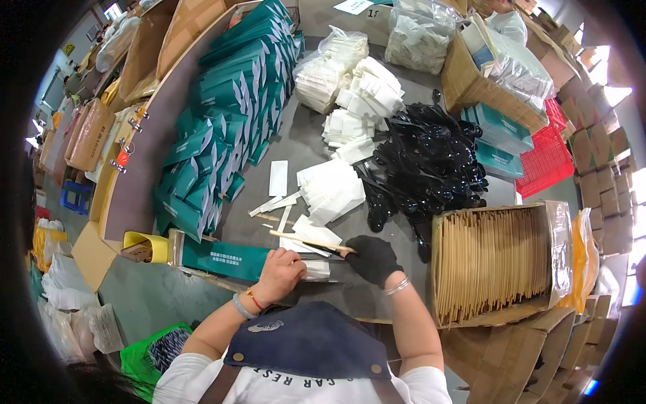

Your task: The recorder is assembling and packaging components by placing white strips and black rods into a fixture and then into a box.

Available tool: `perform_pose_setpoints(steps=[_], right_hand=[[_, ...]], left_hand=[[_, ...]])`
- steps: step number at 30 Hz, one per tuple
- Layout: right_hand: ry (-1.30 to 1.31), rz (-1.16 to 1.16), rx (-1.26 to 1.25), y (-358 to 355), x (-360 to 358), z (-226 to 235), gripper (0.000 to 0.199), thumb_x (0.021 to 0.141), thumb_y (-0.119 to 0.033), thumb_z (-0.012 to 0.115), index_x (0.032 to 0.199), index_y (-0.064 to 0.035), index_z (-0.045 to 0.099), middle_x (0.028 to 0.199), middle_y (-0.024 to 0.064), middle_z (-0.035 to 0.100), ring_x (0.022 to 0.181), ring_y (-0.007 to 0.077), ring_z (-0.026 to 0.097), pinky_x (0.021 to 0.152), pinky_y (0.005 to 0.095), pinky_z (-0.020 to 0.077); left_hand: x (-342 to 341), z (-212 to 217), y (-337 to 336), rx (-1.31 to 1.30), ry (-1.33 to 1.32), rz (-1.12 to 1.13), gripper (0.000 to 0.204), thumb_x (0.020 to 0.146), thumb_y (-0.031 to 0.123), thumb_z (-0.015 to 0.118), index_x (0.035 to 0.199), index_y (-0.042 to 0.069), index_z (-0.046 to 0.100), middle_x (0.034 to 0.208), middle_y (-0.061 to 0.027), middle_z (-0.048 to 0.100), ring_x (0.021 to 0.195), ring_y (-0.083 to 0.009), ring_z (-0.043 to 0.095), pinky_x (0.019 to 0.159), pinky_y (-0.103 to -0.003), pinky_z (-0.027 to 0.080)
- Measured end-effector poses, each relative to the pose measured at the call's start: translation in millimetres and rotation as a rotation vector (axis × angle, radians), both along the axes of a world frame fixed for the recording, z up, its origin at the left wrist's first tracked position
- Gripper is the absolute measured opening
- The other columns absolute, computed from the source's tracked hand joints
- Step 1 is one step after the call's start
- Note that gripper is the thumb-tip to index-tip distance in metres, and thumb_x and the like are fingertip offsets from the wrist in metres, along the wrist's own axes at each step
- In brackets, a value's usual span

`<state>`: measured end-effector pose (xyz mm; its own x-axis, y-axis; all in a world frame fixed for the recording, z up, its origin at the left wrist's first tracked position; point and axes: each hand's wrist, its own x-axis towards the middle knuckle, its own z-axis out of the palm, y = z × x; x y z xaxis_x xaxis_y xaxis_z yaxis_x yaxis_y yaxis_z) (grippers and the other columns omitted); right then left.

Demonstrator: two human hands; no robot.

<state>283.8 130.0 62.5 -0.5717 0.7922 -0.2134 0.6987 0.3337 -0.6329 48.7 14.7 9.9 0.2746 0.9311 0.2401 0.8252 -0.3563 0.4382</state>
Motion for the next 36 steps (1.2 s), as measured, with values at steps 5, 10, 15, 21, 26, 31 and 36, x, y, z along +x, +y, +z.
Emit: perform_pose_setpoints(steps=[5, 10, 15, 21, 26, 31, 36], right_hand=[[-0.072, 0.112, -0.029, -12, -16, -15, 0.021, 0.082, -0.031, 0.069, 0.087, -0.0103, 0.071, 0.083, 0.0144, 0.067, 0.079, 0.0343, 0.065, 0.069, 0.0416, 0.0501], [-0.096, 0.074, 0.11, -34, -33, -44, 0.022, 0.083, -0.035, 0.067, 0.086, -0.0129, 0.068, 0.085, 0.0111, 0.065, 0.082, 0.0314, 0.065, 0.067, 0.0429, 0.0505], [-0.126, 0.022, 0.136, -47, -5, -28, 0.032, 0.086, -0.034, 0.067, 0.118, -0.0265, 0.066, 0.081, 0.0057, 0.06, 0.076, 0.029, 0.063, 0.064, 0.0426, 0.0498], [-0.181, 0.171, 0.307, -55, 21, -43, 0.033, 0.088, -0.026, 0.065, 0.121, -0.0278, 0.065, 0.083, 0.0051, 0.06, 0.071, 0.0253, 0.06, 0.059, 0.0401, 0.0473], [-0.086, 0.228, 0.295, -56, -1, -49, 0.032, 0.088, -0.019, 0.064, 0.119, -0.0234, 0.066, 0.091, 0.0078, 0.064, 0.078, 0.0282, 0.061, 0.064, 0.0403, 0.0495], [0.19, 0.161, 0.15, -70, -26, -70, 0.025, 0.083, -0.01, 0.066, 0.108, -0.0134, 0.068, 0.102, 0.014, 0.065, 0.097, 0.0328, 0.062, 0.079, 0.0398, 0.0518], [0.32, -0.158, -0.064, -68, -5, -61, 0.01, 0.076, -0.01, 0.073, 0.08, -0.0063, 0.065, 0.081, 0.0085, 0.065, 0.079, 0.0288, 0.063, 0.073, 0.0378, 0.0512]], left_hand=[[-6, 2, -22, 0.028, 0.006, 0.061, 0.011, 0.077, 0.014, 0.061, 0.087, 0.013, 0.067, 0.092, 0.0005, 0.06, 0.09, -0.0207, 0.054, 0.077, -0.037, 0.039], [-7, 9, -37, -0.008, 0.118, 0.004, 0.022, 0.081, 0.017, 0.058, 0.101, 0.013, 0.067, 0.096, 0.0028, 0.06, 0.092, -0.0206, 0.054, 0.08, -0.037, 0.038], [-27, 22, -46, -0.059, 0.15, 0.041, 0.034, 0.075, 0.021, 0.07, 0.108, 0.014, 0.065, 0.107, 0.003, 0.059, 0.099, -0.0224, 0.052, 0.083, -0.039, 0.039], [-56, 26, -36, -0.123, 0.037, 0.106, 0.065, 0.064, 0.027, 0.083, 0.123, 0.011, 0.059, 0.126, -0.0079, 0.054, 0.117, -0.0322, 0.047, 0.099, -0.048, 0.037], [-61, 18, -24, -0.159, -0.048, 0.031, 0.073, 0.056, 0.025, 0.087, 0.122, 0.009, 0.059, 0.125, -0.0105, 0.053, 0.119, -0.0342, 0.046, 0.102, -0.048, 0.037], [-24, 22, -8, -0.137, 0.006, -0.003, 0.072, 0.054, 0.02, 0.086, 0.119, 0.006, 0.059, 0.119, -0.0102, 0.053, 0.115, -0.0328, 0.048, 0.097, -0.044, 0.04], [-17, 14, -8, -0.089, 0.03, -0.02, 0.07, 0.057, 0.019, 0.085, 0.12, 0.005, 0.057, 0.117, -0.0104, 0.054, 0.112, -0.0317, 0.05, 0.095, -0.043, 0.041]])
